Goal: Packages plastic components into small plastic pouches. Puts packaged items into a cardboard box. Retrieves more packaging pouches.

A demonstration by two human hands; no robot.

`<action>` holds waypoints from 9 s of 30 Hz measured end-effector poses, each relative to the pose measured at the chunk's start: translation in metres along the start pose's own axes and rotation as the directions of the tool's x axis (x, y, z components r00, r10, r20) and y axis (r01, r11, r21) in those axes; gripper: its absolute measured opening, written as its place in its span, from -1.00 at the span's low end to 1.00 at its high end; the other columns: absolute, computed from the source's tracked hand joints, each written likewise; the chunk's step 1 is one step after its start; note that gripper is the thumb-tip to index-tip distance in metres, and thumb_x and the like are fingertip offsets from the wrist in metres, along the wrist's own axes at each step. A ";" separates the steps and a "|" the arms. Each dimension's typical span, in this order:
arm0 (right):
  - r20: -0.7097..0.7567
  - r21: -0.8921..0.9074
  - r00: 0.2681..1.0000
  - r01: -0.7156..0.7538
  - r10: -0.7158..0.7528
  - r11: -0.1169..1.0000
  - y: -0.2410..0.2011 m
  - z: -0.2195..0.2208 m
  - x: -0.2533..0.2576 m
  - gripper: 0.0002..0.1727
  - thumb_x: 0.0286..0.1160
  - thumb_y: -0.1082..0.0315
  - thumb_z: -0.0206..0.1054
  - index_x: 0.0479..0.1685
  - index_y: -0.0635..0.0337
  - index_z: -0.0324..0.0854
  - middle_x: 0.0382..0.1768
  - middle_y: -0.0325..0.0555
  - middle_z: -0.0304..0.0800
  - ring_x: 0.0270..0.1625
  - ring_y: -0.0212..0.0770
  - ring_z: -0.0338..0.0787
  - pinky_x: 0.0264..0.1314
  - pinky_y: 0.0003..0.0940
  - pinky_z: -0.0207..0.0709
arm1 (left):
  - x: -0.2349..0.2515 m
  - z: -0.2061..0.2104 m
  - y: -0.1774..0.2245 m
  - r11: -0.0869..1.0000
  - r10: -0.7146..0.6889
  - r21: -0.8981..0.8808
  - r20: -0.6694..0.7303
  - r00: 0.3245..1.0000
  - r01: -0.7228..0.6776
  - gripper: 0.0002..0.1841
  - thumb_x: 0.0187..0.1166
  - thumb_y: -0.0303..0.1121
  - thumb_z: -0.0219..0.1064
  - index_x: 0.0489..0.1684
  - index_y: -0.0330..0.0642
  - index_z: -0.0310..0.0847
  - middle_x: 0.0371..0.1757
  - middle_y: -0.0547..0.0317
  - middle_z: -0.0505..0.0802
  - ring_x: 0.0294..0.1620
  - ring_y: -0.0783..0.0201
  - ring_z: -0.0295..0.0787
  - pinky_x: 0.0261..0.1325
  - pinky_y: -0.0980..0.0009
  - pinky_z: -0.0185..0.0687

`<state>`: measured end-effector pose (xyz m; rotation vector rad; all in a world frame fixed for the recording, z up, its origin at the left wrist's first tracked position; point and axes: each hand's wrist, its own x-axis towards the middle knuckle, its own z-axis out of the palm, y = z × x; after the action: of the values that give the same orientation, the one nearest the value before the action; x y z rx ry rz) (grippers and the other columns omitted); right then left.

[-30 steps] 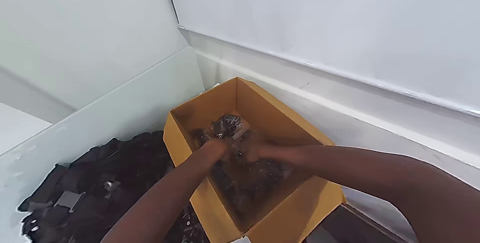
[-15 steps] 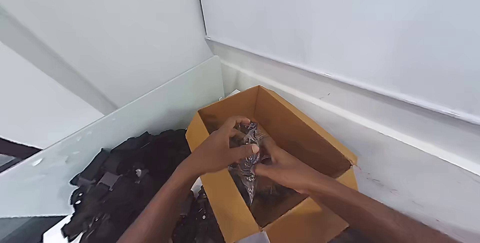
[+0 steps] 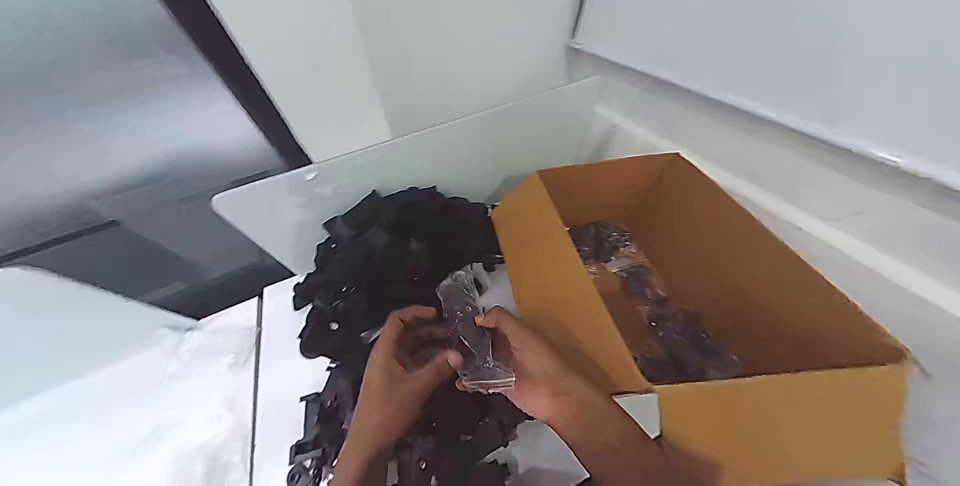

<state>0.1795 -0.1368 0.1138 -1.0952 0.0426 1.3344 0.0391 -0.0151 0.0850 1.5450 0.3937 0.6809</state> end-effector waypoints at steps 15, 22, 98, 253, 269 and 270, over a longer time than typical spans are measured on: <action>-0.022 -0.134 0.992 -0.130 0.128 0.982 0.069 0.049 0.050 -0.38 0.76 -0.09 0.16 0.61 0.07 0.18 -0.19 0.19 0.80 -0.41 0.06 0.86 -0.35 -0.07 0.81 | -0.069 -0.055 0.008 0.782 0.171 0.622 -0.139 0.975 -0.049 -0.81 0.66 -0.27 0.29 -0.11 -0.12 0.81 -0.16 0.31 0.83 -0.23 0.55 0.77 -0.14 0.61 0.77; 0.219 -0.620 0.963 0.260 -0.154 0.740 0.079 0.057 0.052 -0.52 0.78 0.06 0.18 0.48 0.17 0.55 -0.40 -0.18 0.72 -0.53 -0.30 0.71 -0.48 -0.38 0.67 | -0.084 -0.072 0.029 0.983 -0.130 0.062 -0.429 0.894 0.173 -0.91 0.55 -0.47 0.37 -0.18 -0.29 0.77 -0.31 0.17 0.88 -0.37 0.43 0.78 -0.28 0.54 0.72; 0.609 -0.576 0.736 0.667 -0.296 0.473 0.064 0.046 0.040 -0.91 0.38 0.28 0.35 -0.42 0.02 0.70 -0.44 -0.45 0.67 -0.42 -0.65 0.62 -0.39 -0.72 0.50 | -0.081 -0.043 0.006 0.933 -0.191 -0.349 -0.277 0.942 0.087 -0.76 0.49 -0.64 0.13 -0.04 -0.13 0.57 -0.29 0.35 0.73 -0.36 0.51 0.66 -0.29 0.58 0.62; 0.695 -0.706 0.529 0.627 -0.486 -0.328 0.085 0.045 0.054 -0.63 0.10 0.02 0.61 -0.08 -0.09 0.88 0.30 -0.11 0.69 0.29 -0.08 0.62 0.26 -0.16 0.58 | -0.087 -0.113 -0.102 0.653 -0.346 -0.757 -0.277 0.897 0.018 -0.06 0.18 -0.32 0.75 0.62 -0.02 0.19 0.20 -0.15 0.78 -0.02 -0.09 0.90 -0.08 -0.02 0.90; 0.775 -0.622 0.476 0.691 -0.416 -0.369 0.086 0.045 0.057 -0.62 0.41 0.19 0.40 0.22 -0.06 0.80 0.17 -0.13 0.76 0.17 -0.21 0.76 0.18 -0.30 0.70 | -0.086 -0.111 -0.107 0.707 -0.396 -0.706 -0.360 0.845 0.030 -0.47 0.38 -0.23 0.61 0.25 -0.26 0.54 -0.10 -0.10 0.88 -0.20 0.07 0.92 -0.11 0.09 0.90; 0.770 -0.626 0.489 0.703 -0.410 -0.338 0.084 0.045 0.057 -0.61 0.50 0.09 0.39 0.25 -0.05 0.80 0.15 -0.14 0.77 0.10 -0.26 0.78 0.13 -0.33 0.71 | -0.086 -0.113 -0.108 0.714 -0.376 -0.700 -0.367 0.851 0.013 -0.42 0.32 -0.22 0.65 0.27 -0.24 0.53 -0.08 -0.06 0.87 -0.17 0.10 0.91 -0.08 0.12 0.89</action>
<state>0.1074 -0.0778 0.0533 -1.6609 -1.7754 0.2014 -0.0805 0.0299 -0.0391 0.5917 0.6020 0.9164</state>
